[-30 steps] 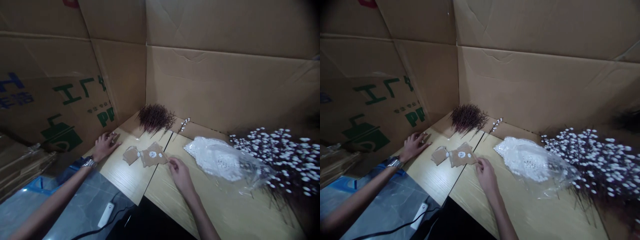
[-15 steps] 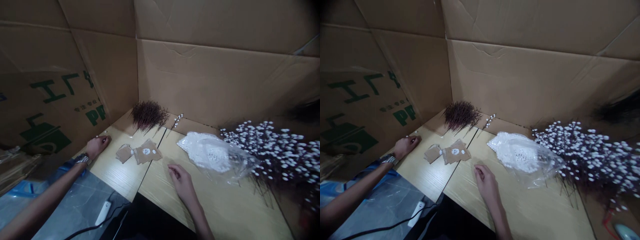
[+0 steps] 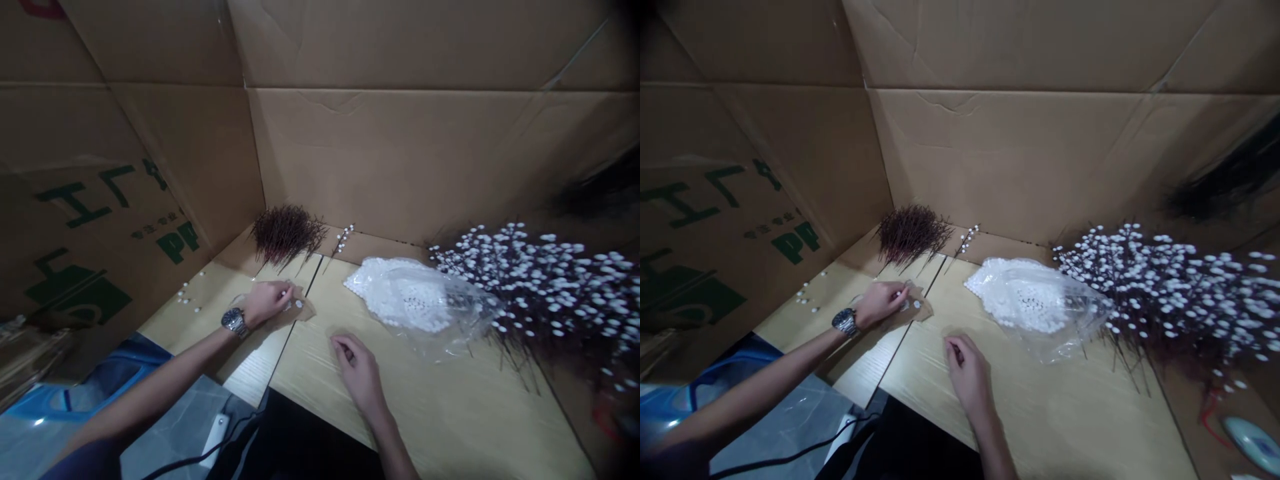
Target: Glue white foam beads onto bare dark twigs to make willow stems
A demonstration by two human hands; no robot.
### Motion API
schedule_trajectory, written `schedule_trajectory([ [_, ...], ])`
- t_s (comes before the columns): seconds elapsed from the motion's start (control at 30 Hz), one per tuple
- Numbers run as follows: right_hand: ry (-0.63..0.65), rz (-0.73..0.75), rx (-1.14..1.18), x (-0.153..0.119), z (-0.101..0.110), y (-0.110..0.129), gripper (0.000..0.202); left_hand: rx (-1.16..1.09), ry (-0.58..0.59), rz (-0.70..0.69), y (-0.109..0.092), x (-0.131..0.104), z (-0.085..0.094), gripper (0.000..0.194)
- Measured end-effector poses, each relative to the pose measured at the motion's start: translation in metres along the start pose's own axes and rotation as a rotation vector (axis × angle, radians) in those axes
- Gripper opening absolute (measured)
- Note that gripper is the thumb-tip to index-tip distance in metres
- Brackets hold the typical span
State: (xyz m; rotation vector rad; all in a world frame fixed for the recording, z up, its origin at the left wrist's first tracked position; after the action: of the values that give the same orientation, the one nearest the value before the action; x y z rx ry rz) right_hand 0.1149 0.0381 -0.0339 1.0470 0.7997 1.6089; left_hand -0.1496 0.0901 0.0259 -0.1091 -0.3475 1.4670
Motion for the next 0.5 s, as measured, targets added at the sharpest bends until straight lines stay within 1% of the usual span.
schedule_trajectory([
  [0.07, 0.004, 0.025, -0.010, -0.001, 0.000, 0.002, 0.024, -0.037, 0.002, -0.081, -0.018, 0.004, -0.007, 0.023],
  [0.13, 0.013, 0.047, -0.023, -0.002, -0.001, 0.003, 0.024, -0.063, -0.007, -0.134, -0.025, 0.005, -0.010, 0.022],
  [0.23, 0.031, 0.077, -0.044, -0.003, -0.003, 0.006, 0.023, -0.093, -0.034, -0.167, -0.024, 0.004, -0.011, 0.022],
  [0.37, 0.069, 0.116, -0.066, -0.003, -0.006, 0.008, 0.022, -0.129, -0.081, -0.175, -0.020, 0.004, -0.013, 0.022],
  [0.5, 0.079, 0.133, -0.102, -0.004, -0.008, 0.011, 0.024, -0.179, -0.128, -0.182, -0.019, 0.004, -0.013, 0.027],
])
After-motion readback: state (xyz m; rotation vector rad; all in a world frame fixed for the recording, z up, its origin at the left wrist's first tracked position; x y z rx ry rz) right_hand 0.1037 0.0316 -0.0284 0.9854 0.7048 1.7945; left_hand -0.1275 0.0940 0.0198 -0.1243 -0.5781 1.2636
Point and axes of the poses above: each hand's wrist, its own x-axis towards the middle knuckle, its own z-axis out of the back of the hand, y = z × x, the point moved 4 cm from there along x, towards the middle knuckle, and after that the axes turned 7 degrees about -y, right-handed, at the moved point
